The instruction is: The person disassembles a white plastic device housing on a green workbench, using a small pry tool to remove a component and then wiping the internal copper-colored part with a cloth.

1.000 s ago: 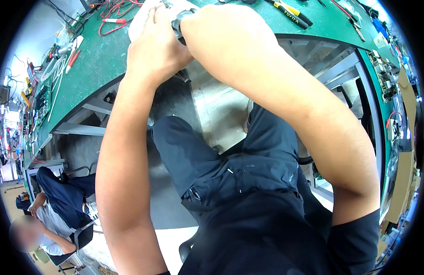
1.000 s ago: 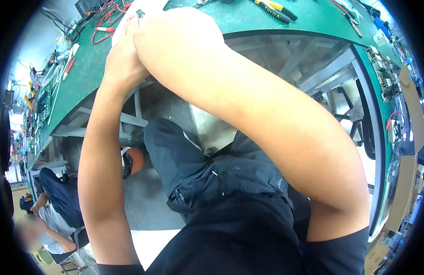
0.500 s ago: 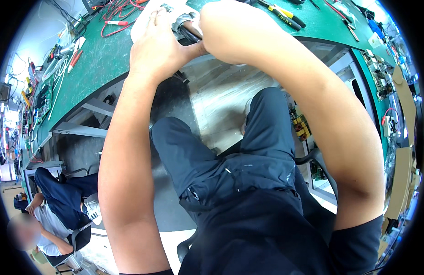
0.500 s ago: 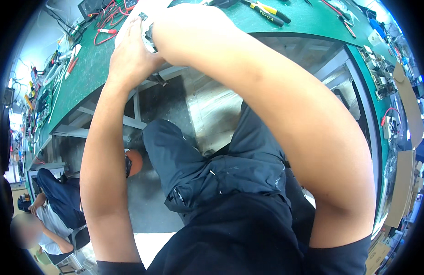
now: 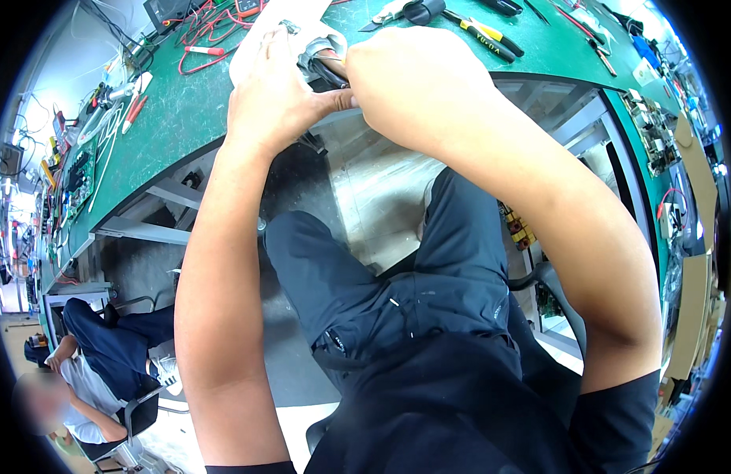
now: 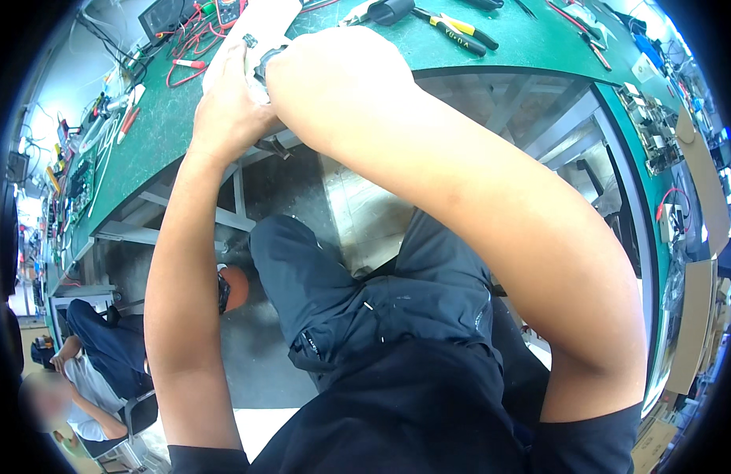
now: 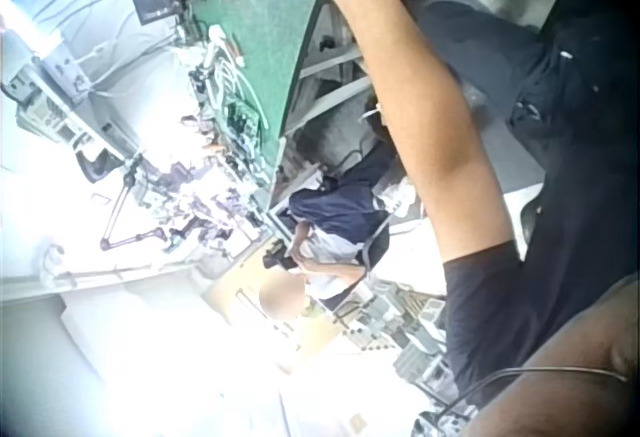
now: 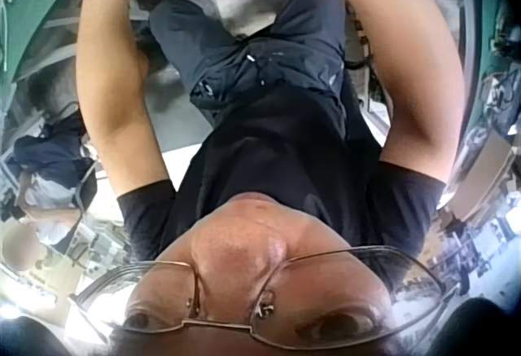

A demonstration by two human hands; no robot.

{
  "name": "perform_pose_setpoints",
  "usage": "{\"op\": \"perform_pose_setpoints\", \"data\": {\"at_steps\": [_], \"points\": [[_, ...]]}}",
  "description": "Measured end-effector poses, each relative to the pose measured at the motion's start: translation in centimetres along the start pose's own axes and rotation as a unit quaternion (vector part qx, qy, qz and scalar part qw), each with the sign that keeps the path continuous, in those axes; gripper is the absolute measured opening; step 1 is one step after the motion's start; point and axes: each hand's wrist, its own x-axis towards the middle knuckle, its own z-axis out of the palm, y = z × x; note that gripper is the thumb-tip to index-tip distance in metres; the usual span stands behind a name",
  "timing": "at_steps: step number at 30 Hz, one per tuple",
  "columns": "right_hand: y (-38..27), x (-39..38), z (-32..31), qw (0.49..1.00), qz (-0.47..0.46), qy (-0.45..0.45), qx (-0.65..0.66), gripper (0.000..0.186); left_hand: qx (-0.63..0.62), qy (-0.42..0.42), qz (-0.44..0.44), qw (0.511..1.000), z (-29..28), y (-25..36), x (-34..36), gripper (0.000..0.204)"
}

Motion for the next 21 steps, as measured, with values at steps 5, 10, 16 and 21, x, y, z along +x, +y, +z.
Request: {"op": "perform_pose_setpoints", "data": {"at_steps": [5,10,16,21], "points": [[-0.5,2.3,1.5,0.999,-0.015,0.034,0.025,0.014,0.007,0.018,0.028,0.999,0.7,-0.6,0.1,0.114],[-1.5,4.6,2.3,0.999,-0.004,-0.017,0.037,0.029,0.011,0.015,0.053,0.998,0.9,-1.0,0.0,0.102],[-2.4,4.4,1.9,0.995,0.039,-0.082,0.036,0.032,0.019,-0.002,0.032,0.999,0.6,-0.7,-0.1,0.088],[-1.7,2.2,1.7,0.999,0.009,-0.035,0.039,0.03,0.002,-0.02,0.008,1.0,0.5,-0.8,0.0,0.079]]}}
